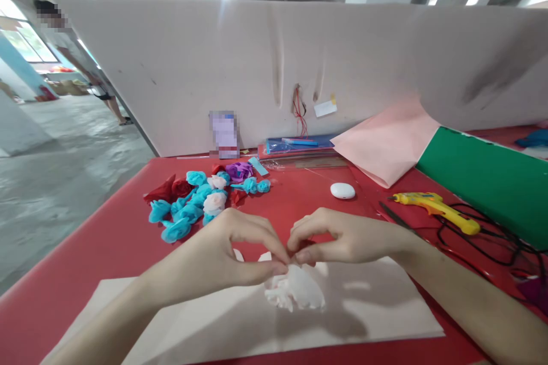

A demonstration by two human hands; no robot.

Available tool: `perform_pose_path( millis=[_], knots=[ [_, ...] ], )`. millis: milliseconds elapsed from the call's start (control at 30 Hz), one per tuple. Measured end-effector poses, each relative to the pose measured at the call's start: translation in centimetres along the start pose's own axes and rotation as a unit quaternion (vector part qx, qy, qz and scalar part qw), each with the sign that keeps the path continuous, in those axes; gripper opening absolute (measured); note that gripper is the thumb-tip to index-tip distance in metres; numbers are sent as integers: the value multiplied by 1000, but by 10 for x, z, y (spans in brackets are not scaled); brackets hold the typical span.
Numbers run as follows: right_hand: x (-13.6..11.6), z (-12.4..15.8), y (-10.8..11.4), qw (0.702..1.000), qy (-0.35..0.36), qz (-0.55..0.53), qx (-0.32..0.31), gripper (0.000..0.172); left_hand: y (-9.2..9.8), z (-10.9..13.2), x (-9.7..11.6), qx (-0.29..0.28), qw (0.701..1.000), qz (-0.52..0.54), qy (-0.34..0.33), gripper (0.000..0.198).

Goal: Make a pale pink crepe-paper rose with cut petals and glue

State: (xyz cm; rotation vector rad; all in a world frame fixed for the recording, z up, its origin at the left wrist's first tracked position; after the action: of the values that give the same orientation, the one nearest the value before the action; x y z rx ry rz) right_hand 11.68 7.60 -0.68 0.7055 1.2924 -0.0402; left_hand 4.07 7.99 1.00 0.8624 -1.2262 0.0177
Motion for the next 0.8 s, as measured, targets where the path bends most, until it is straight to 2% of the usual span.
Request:
perform_pose_path(
  millis=[133,233,367,467,600,800],
  knots=[
    [4,-3,-2,1000,3,-26,-10,15,-2,1,-3,-4,1000,-20,-5,13],
    [6,-4,-3,998,6,-65,-20,13,-3,-1,-2,-5,1000,4,-22,15],
    [13,-6,-4,983,10,-183,-19,11,1,-4,1,5,995,88,-52,13],
    [20,-7,-3,966,12,-259,-11,9,3,-5,1,9,980,185,-75,8],
    [24,-10,-6,959,6,-283,-15,9,-1,-6,-9,0,965,260,-32,11],
    [28,-10,-6,950,-2,-311,-2,8,0,-4,-12,24,966,256,2,14]
  ],
)
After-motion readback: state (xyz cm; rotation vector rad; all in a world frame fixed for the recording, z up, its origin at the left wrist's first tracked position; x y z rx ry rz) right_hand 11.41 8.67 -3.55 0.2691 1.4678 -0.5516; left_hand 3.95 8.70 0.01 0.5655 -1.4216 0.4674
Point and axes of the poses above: each hand's wrist, its own z-axis away from the middle knuckle, its own y-axis out of the back of the hand, x = y × z, the point moved 9 cm from there along -z, towards the middle knuckle, and after that the axes turned 6 degrees about -x, right-handed, at the moved point
